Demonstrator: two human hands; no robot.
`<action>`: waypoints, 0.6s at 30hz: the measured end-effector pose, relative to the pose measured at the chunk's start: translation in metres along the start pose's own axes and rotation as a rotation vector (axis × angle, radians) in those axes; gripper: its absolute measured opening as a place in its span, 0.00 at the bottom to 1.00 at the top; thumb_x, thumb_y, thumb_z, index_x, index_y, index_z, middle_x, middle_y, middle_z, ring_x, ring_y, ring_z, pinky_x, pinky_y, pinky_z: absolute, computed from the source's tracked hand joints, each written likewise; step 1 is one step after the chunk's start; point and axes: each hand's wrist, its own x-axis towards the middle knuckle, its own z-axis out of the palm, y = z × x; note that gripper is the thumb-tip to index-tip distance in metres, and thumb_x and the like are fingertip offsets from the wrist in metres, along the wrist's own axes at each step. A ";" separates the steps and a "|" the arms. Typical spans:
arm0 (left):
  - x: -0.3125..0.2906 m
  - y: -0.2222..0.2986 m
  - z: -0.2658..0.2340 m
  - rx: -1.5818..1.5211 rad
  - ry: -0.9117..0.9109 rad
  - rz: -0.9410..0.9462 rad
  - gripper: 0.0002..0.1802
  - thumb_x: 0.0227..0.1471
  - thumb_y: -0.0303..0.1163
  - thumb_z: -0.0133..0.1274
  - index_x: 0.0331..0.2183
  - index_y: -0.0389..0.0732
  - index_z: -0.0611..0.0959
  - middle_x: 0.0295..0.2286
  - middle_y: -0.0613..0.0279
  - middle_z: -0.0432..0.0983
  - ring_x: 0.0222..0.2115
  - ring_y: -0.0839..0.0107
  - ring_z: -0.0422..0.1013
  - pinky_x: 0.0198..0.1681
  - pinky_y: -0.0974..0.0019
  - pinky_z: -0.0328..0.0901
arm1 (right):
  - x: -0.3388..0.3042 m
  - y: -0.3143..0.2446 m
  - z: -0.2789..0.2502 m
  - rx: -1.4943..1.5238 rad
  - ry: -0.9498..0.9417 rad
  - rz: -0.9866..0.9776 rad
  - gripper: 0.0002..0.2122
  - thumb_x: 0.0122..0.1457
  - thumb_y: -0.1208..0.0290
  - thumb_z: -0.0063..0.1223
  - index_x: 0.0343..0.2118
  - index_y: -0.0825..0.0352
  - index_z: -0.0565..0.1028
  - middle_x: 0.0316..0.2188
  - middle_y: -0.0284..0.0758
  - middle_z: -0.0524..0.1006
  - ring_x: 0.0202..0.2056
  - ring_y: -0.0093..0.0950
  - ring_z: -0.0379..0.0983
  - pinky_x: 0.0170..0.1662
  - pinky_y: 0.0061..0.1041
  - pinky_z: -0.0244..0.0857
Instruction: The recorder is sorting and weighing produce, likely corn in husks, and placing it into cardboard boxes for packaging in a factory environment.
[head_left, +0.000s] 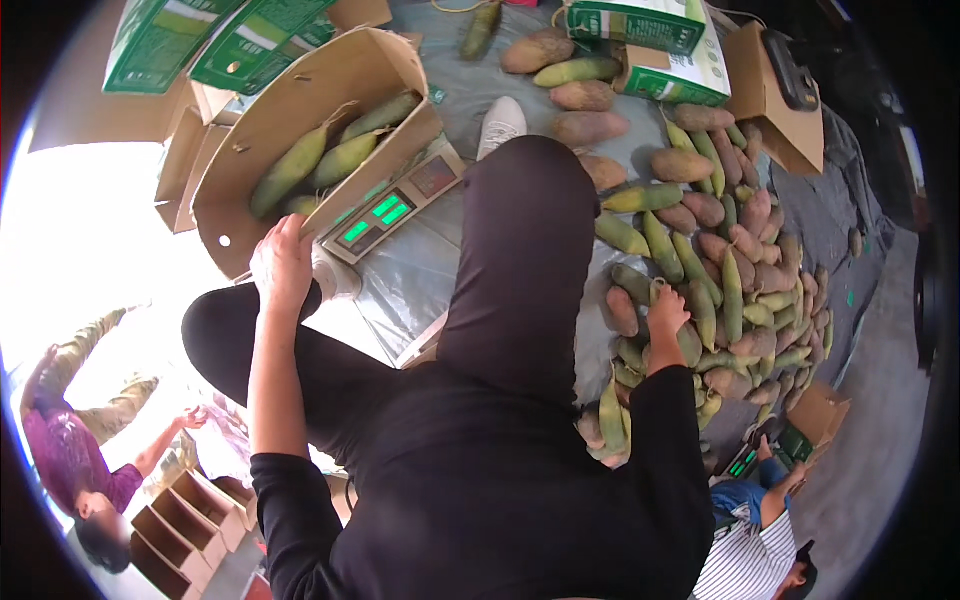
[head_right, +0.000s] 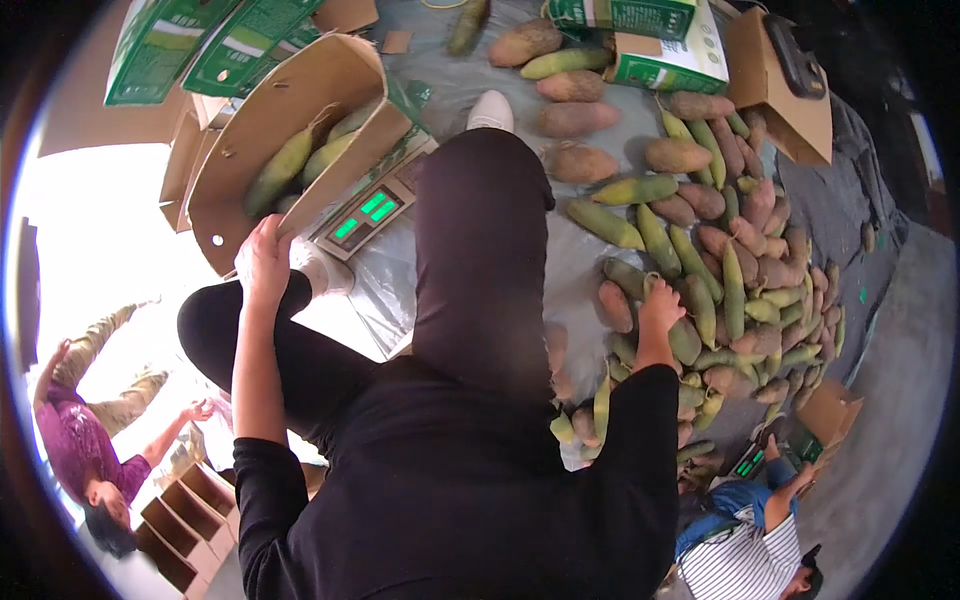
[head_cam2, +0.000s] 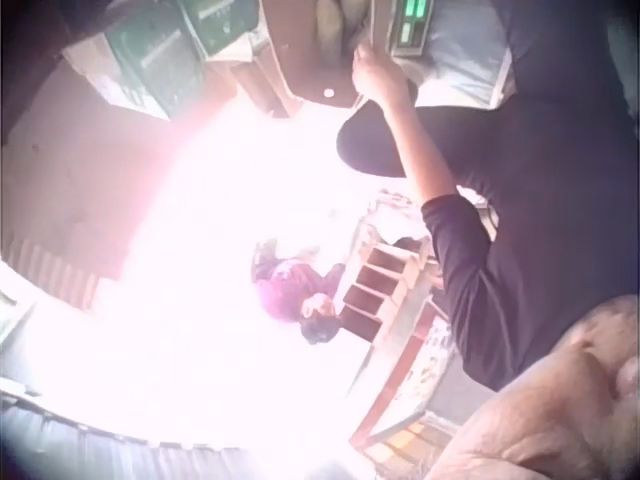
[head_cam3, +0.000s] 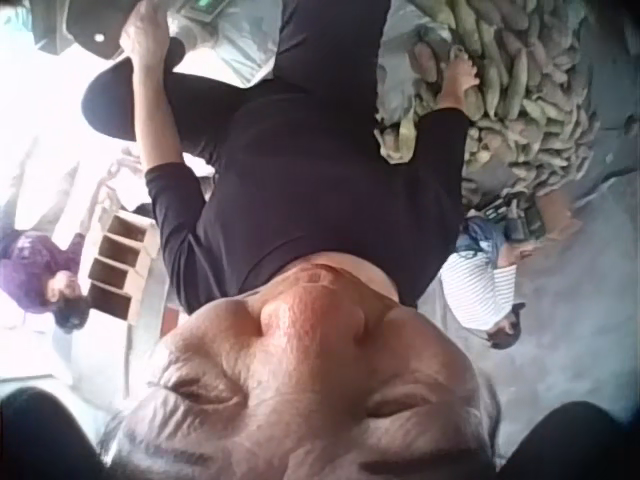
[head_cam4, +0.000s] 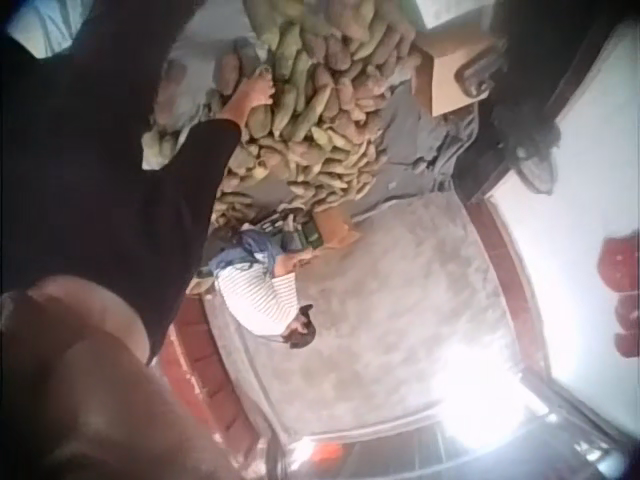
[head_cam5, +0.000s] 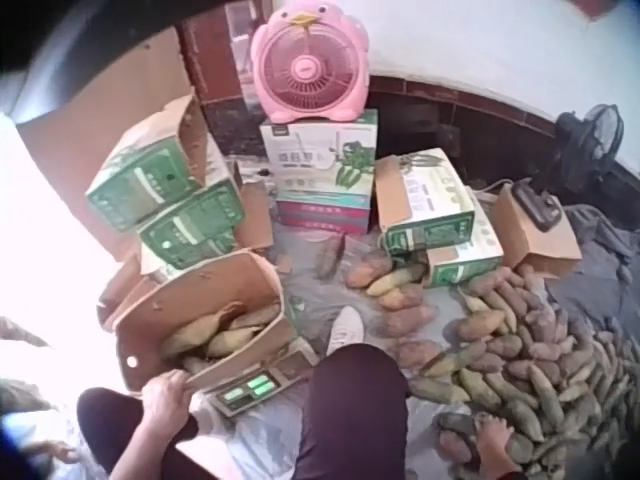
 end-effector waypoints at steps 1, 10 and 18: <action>0.000 0.000 0.000 0.002 0.008 -0.014 0.10 0.42 0.26 0.52 0.32 0.40 0.75 0.30 0.57 0.74 0.33 0.56 0.70 0.35 0.57 0.64 | -0.003 0.000 0.001 0.004 -0.014 -0.010 0.21 0.48 0.69 0.56 0.46 0.56 0.64 0.44 0.31 0.70 0.49 0.32 0.64 0.45 0.44 0.59; -0.003 -0.004 0.000 -0.005 0.002 -0.012 0.07 0.43 0.28 0.52 0.29 0.41 0.75 0.29 0.61 0.74 0.34 0.60 0.71 0.37 0.58 0.63 | 0.001 0.003 -0.024 0.556 0.139 -0.149 0.21 0.46 0.73 0.59 0.44 0.60 0.65 0.43 0.33 0.71 0.47 0.35 0.65 0.46 0.39 0.60; -0.006 -0.010 0.001 -0.046 0.015 0.010 0.11 0.41 0.26 0.51 0.32 0.41 0.75 0.29 0.58 0.74 0.34 0.57 0.71 0.37 0.57 0.64 | 0.001 -0.062 -0.156 1.467 0.325 -0.667 0.19 0.49 0.84 0.53 0.45 0.70 0.64 0.40 0.33 0.69 0.41 0.23 0.66 0.45 0.23 0.61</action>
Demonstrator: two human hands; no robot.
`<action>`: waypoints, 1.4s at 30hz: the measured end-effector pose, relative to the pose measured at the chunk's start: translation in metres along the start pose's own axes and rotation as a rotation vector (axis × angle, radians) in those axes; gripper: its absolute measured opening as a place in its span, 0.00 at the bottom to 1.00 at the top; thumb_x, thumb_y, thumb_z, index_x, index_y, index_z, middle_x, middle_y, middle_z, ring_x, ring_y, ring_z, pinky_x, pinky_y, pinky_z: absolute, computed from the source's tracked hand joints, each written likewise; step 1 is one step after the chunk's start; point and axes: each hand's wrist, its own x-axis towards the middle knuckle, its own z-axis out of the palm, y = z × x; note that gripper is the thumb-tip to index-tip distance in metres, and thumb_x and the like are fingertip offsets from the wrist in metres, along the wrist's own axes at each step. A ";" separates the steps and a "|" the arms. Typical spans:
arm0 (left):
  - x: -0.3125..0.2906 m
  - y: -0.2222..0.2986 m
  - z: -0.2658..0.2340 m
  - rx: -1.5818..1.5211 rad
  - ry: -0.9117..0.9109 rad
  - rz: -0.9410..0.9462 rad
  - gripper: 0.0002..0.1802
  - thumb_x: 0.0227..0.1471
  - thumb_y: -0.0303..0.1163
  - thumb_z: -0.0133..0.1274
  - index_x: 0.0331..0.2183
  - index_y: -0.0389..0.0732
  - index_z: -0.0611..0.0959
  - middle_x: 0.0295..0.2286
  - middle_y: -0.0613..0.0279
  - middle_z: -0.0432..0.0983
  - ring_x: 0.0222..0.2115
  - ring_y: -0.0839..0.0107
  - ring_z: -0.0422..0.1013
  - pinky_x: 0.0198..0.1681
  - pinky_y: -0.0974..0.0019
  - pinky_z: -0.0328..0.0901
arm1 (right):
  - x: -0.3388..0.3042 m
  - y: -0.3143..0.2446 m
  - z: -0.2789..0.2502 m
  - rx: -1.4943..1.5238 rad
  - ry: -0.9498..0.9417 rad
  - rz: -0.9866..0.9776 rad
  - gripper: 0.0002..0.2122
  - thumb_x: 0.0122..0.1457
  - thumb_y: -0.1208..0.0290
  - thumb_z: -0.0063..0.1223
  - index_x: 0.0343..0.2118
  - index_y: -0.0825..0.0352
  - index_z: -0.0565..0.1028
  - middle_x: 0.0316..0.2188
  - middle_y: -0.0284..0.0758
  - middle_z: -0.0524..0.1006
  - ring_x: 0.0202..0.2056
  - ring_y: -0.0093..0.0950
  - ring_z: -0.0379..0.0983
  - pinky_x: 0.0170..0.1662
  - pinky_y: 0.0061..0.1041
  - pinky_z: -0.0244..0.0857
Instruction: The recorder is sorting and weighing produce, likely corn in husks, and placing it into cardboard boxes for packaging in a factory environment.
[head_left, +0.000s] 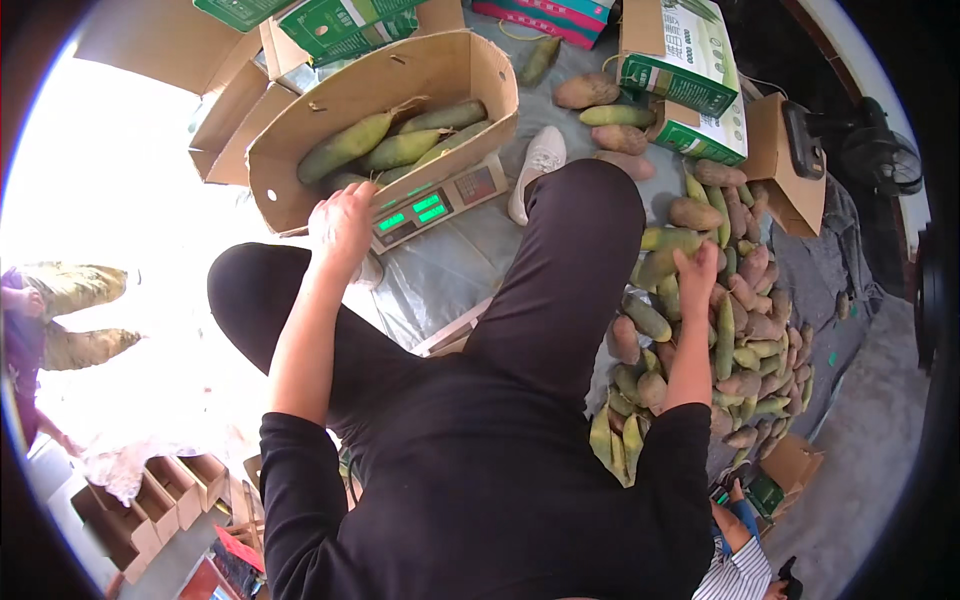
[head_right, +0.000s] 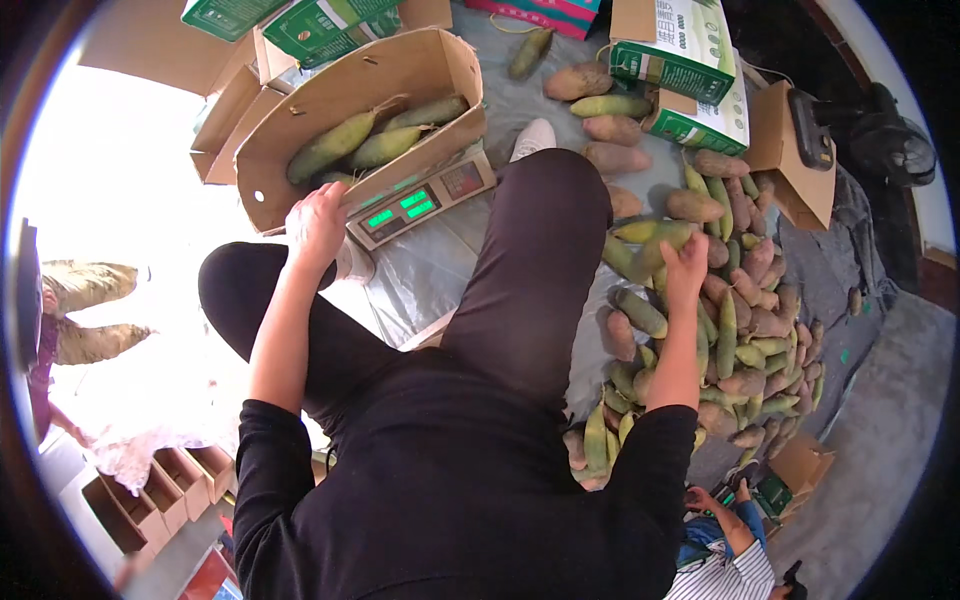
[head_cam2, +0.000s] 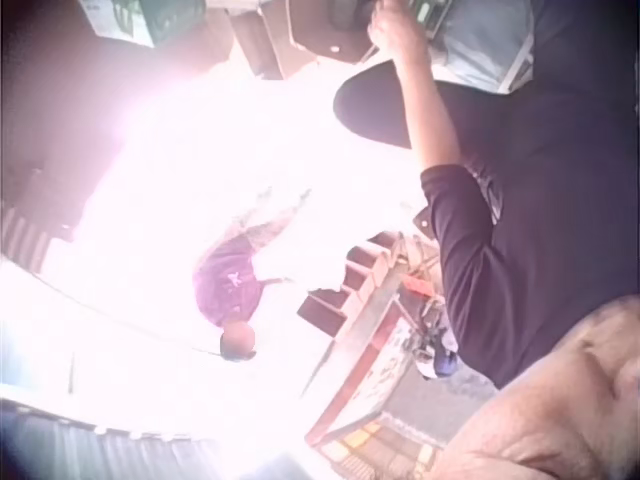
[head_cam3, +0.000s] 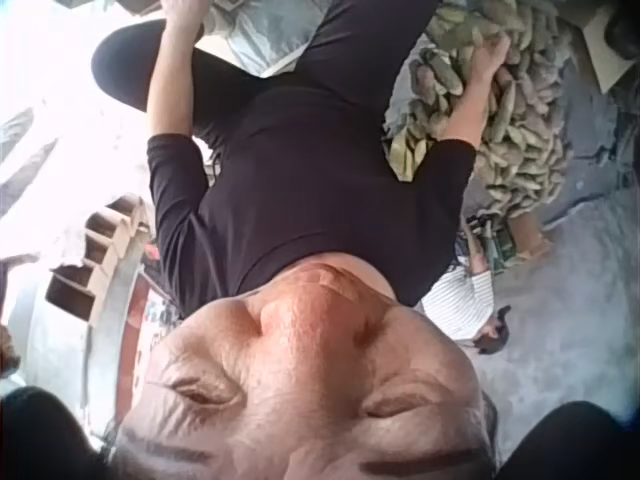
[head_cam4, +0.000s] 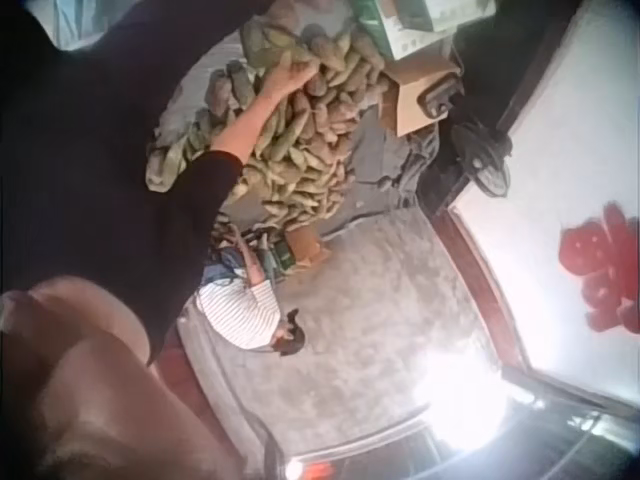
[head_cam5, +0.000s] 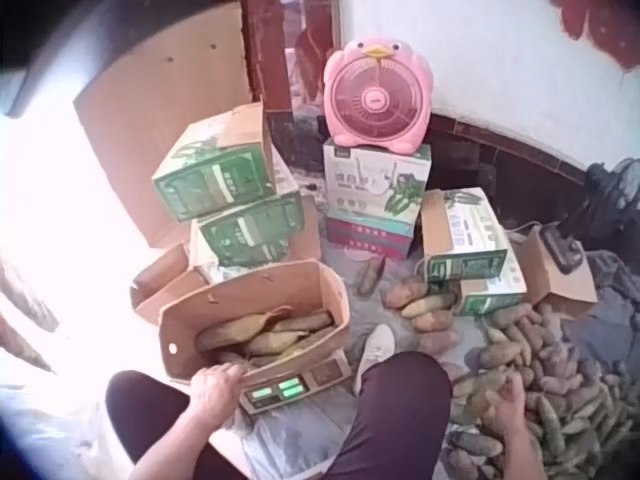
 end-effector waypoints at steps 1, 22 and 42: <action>0.001 0.001 0.000 -0.005 0.005 0.005 0.11 0.41 0.26 0.51 0.32 0.41 0.75 0.29 0.58 0.74 0.34 0.57 0.71 0.37 0.57 0.64 | 0.011 -0.034 0.011 0.005 0.010 -0.053 0.19 0.49 0.84 0.53 0.45 0.69 0.64 0.40 0.34 0.69 0.42 0.22 0.66 0.45 0.22 0.61; 0.000 0.000 0.002 -0.026 0.045 0.062 0.05 0.45 0.28 0.48 0.29 0.43 0.75 0.29 0.60 0.74 0.35 0.61 0.71 0.36 0.57 0.64 | 0.056 -0.321 0.236 -0.310 -0.477 -0.984 0.18 0.46 0.71 0.58 0.42 0.64 0.70 0.37 0.35 0.74 0.40 0.31 0.71 0.43 0.28 0.65; 0.006 0.003 0.010 0.021 -0.030 0.056 0.11 0.47 0.29 0.50 0.37 0.41 0.74 0.33 0.56 0.74 0.35 0.54 0.70 0.36 0.56 0.65 | -0.036 0.064 -0.043 -0.643 -0.266 0.143 0.10 0.50 0.69 0.55 0.34 0.68 0.74 0.33 0.40 0.76 0.34 0.33 0.73 0.38 0.30 0.66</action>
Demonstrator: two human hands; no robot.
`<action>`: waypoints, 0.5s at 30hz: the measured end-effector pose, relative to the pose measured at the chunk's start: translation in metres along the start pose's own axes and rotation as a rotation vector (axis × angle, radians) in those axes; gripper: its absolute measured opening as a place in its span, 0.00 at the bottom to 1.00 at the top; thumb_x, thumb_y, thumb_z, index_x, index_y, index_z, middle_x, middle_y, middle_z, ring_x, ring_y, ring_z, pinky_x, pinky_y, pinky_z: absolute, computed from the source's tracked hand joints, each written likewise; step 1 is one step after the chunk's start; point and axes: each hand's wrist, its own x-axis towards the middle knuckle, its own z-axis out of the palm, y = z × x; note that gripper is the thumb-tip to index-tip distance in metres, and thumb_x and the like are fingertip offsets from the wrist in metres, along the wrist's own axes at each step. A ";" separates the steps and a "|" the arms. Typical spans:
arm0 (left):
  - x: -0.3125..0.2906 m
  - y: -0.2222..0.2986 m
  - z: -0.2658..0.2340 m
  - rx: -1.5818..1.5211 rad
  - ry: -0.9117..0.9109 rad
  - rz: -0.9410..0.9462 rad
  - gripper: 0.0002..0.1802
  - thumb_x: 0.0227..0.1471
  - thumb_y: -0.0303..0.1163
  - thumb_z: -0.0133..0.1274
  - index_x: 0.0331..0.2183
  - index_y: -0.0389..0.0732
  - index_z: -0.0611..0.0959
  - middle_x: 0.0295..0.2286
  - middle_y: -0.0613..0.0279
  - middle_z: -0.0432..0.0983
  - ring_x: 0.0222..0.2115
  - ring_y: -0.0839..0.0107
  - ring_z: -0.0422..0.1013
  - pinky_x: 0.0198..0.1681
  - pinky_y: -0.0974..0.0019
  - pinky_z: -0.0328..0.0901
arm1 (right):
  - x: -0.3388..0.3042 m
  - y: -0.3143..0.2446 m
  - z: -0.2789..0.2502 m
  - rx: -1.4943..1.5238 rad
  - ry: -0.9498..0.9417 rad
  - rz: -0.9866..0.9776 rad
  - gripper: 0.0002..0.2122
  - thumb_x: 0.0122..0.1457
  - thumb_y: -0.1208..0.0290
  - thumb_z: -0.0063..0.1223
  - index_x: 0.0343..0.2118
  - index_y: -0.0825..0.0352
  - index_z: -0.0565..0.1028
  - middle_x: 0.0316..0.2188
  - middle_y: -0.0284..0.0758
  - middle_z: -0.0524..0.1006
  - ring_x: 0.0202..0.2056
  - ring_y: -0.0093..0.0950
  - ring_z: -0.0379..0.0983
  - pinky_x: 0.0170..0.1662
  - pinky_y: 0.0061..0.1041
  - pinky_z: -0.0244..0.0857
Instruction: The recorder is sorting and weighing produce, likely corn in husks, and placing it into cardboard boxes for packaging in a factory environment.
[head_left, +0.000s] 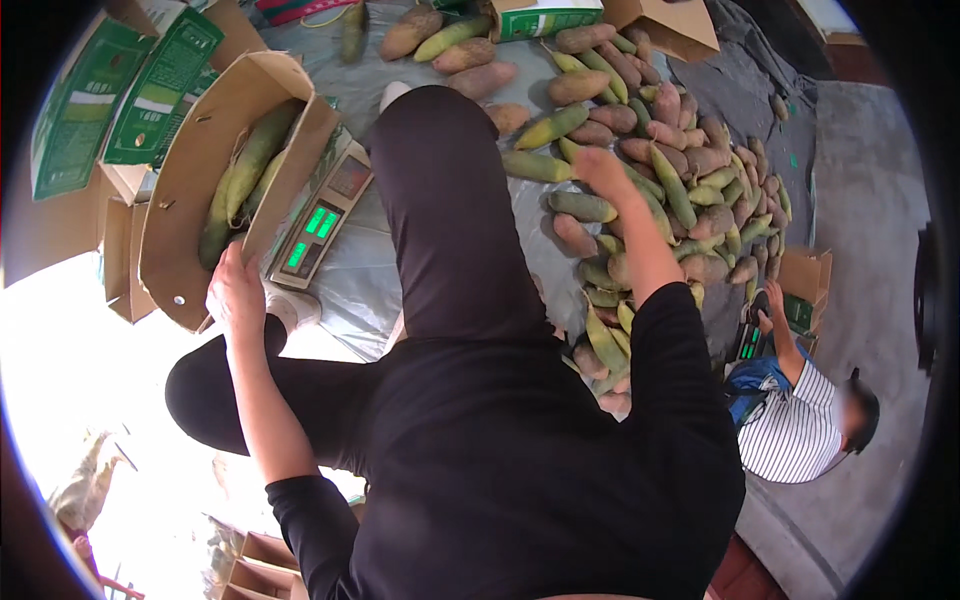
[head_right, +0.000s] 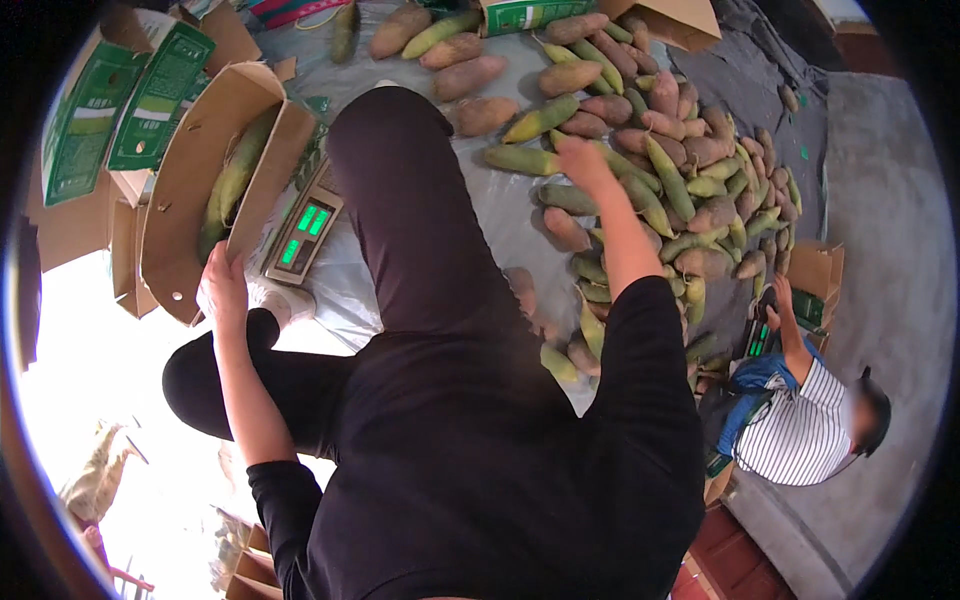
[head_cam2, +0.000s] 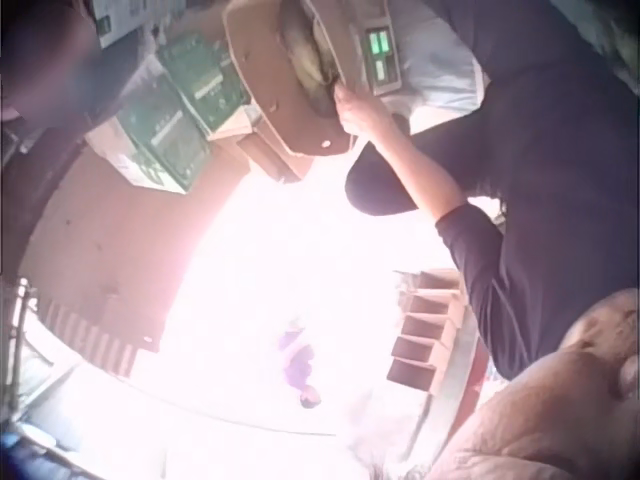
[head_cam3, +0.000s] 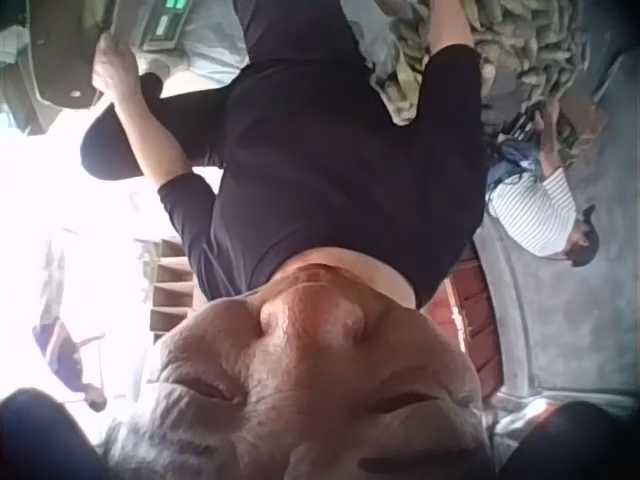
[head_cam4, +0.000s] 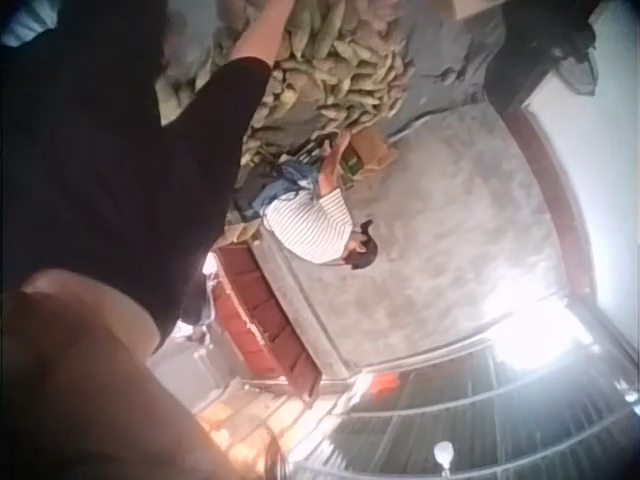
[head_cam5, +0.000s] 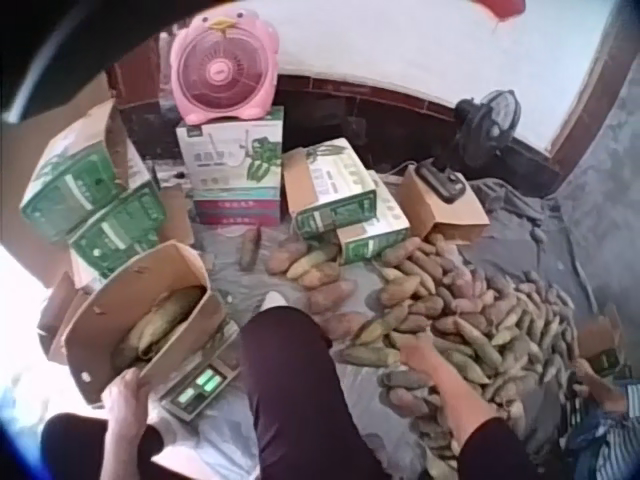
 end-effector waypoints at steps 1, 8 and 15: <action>0.003 0.003 0.004 -0.018 0.000 0.011 0.11 0.47 0.29 0.50 0.36 0.41 0.74 0.33 0.56 0.74 0.35 0.54 0.70 0.35 0.56 0.65 | -0.016 0.033 0.015 -0.217 -0.061 -0.067 0.10 0.50 0.68 0.54 0.32 0.69 0.74 0.32 0.40 0.76 0.32 0.35 0.73 0.36 0.31 0.67; -0.004 -0.012 0.003 0.007 0.037 0.022 0.11 0.48 0.29 0.49 0.36 0.38 0.73 0.33 0.52 0.74 0.34 0.51 0.70 0.35 0.55 0.64 | -0.109 0.046 0.111 0.098 -0.201 0.480 0.08 0.48 0.67 0.49 0.28 0.63 0.75 0.36 0.40 0.75 0.36 0.42 0.72 0.39 0.37 0.66; -0.001 -0.011 0.009 -0.059 0.035 0.048 0.10 0.49 0.29 0.46 0.36 0.38 0.73 0.30 0.49 0.73 0.32 0.49 0.69 0.33 0.53 0.63 | -0.100 0.068 0.136 -0.040 0.132 0.183 0.11 0.47 0.63 0.53 0.31 0.63 0.76 0.33 0.41 0.76 0.38 0.45 0.71 0.42 0.37 0.64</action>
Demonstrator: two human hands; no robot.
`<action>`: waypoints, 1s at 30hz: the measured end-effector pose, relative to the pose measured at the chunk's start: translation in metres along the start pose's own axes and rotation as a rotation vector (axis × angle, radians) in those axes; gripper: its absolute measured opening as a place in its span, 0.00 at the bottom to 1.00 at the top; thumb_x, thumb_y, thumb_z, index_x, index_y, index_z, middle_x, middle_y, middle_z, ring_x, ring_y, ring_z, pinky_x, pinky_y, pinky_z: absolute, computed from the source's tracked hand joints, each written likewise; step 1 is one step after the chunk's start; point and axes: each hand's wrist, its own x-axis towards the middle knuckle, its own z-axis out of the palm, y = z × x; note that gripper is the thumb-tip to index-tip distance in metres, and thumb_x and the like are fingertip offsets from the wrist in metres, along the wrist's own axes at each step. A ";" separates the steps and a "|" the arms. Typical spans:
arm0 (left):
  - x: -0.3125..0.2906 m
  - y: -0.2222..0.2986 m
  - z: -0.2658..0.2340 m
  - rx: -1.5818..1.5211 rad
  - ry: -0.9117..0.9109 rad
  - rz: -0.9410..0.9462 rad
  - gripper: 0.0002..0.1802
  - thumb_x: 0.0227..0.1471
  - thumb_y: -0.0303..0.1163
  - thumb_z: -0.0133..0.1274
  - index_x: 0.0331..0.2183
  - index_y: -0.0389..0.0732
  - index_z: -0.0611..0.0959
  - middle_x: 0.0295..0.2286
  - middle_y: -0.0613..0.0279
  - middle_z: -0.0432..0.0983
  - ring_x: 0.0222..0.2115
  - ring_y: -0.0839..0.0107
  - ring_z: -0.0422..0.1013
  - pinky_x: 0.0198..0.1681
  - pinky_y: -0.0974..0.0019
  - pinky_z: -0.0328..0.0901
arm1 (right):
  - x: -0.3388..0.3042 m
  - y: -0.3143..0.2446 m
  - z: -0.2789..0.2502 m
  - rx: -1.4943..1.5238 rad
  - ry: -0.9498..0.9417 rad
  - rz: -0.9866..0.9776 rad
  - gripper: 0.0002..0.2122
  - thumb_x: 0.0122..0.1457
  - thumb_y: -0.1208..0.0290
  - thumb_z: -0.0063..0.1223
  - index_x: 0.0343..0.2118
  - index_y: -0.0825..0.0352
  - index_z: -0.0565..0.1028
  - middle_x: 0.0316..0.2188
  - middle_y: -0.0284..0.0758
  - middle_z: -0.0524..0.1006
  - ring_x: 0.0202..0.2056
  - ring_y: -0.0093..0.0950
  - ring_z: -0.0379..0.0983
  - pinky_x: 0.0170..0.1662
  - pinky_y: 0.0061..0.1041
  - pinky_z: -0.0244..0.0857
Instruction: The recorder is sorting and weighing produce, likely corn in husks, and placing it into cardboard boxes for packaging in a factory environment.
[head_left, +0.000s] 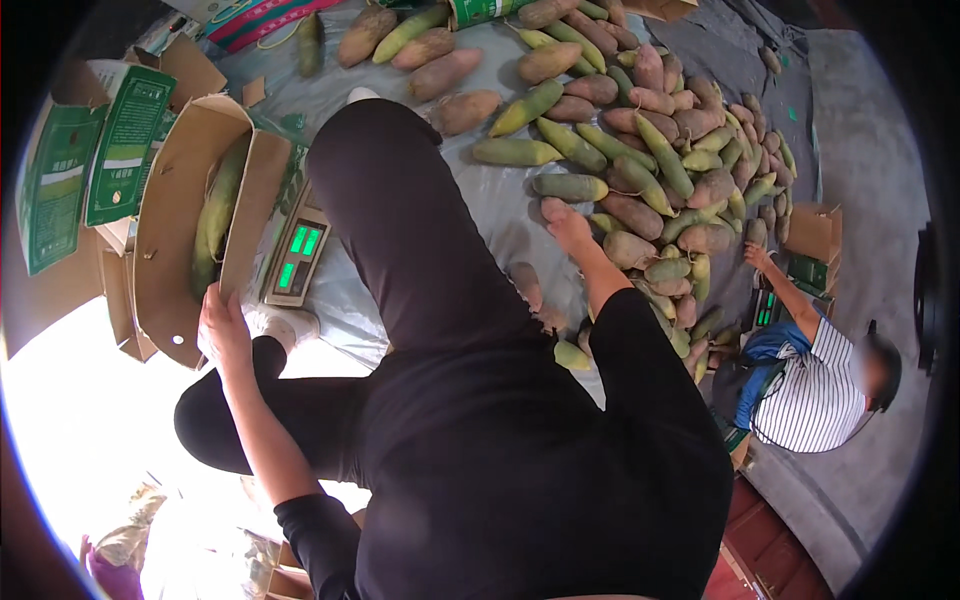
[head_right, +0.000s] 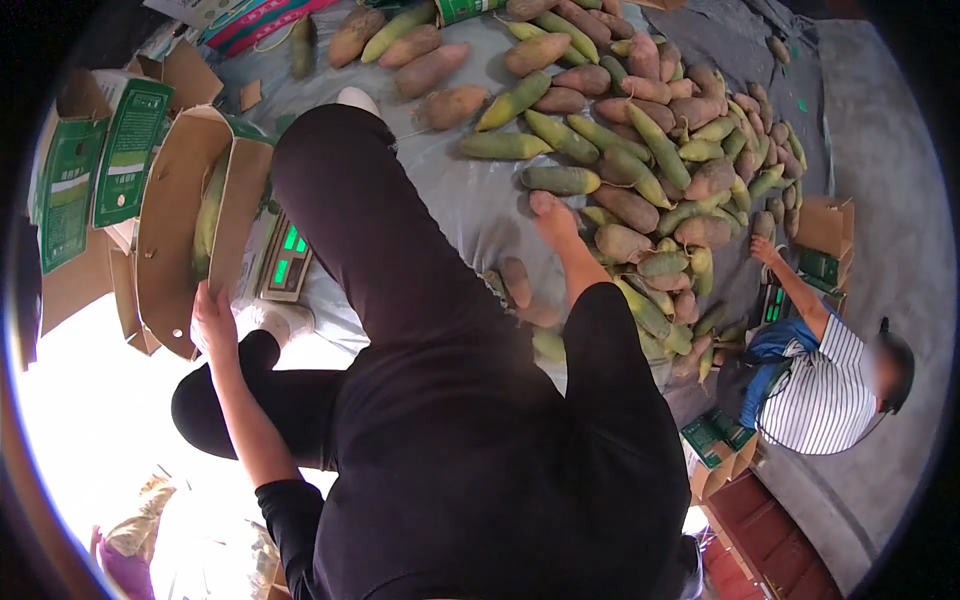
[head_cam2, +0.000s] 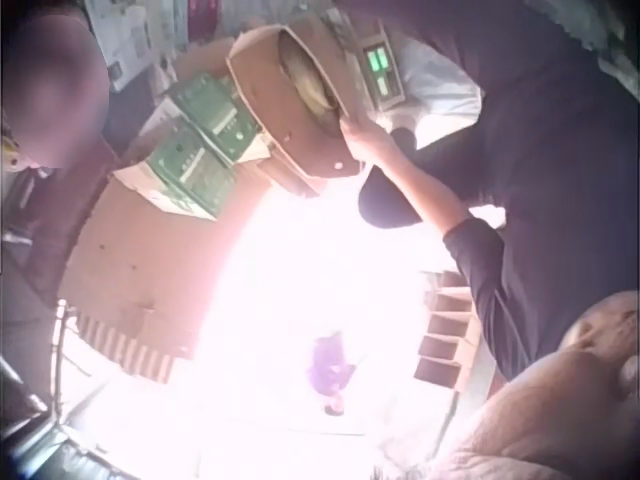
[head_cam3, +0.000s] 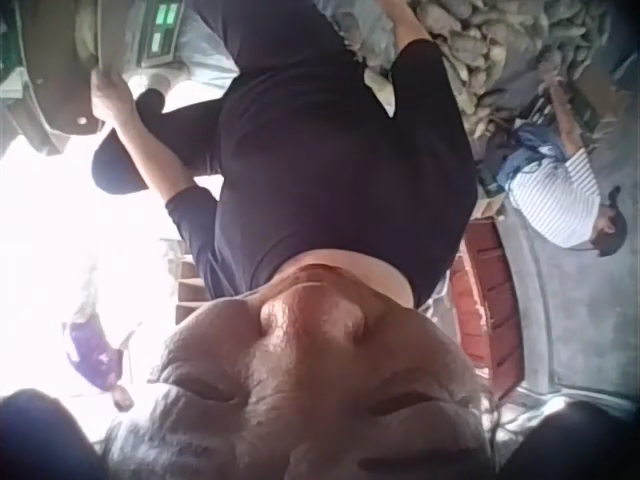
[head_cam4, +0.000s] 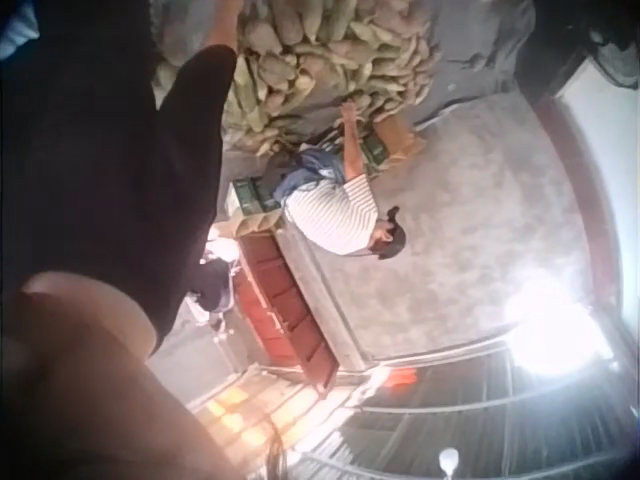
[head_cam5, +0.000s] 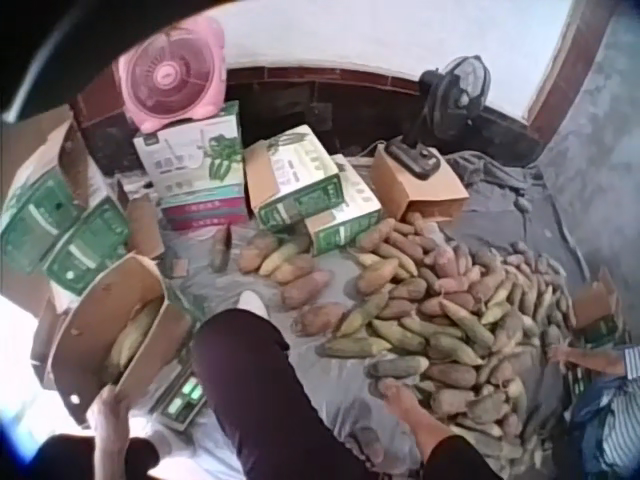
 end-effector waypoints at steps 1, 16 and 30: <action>-0.001 -0.002 0.000 0.011 -0.005 -0.015 0.10 0.49 0.29 0.46 0.35 0.38 0.74 0.29 0.49 0.73 0.31 0.49 0.69 0.33 0.53 0.63 | 0.012 -0.004 0.003 0.058 -0.046 0.146 0.11 0.46 0.64 0.53 0.31 0.63 0.76 0.32 0.42 0.76 0.37 0.45 0.71 0.41 0.37 0.64; 0.002 0.008 -0.006 0.046 -0.036 -0.080 0.11 0.46 0.27 0.49 0.36 0.38 0.74 0.31 0.52 0.73 0.33 0.51 0.70 0.35 0.55 0.64 | 0.168 -0.115 -0.024 1.023 -0.131 0.602 0.15 0.51 0.69 0.54 0.43 0.58 0.71 0.33 0.24 0.73 0.35 0.20 0.67 0.37 0.27 0.61; 0.006 0.024 -0.018 0.079 -0.017 -0.097 0.09 0.42 0.28 0.52 0.31 0.40 0.74 0.29 0.57 0.73 0.33 0.57 0.70 0.36 0.58 0.64 | 0.161 -0.080 0.007 1.070 -0.175 0.642 0.11 0.57 0.74 0.46 0.44 0.61 0.72 0.28 0.27 0.75 0.26 0.20 0.70 0.27 0.20 0.63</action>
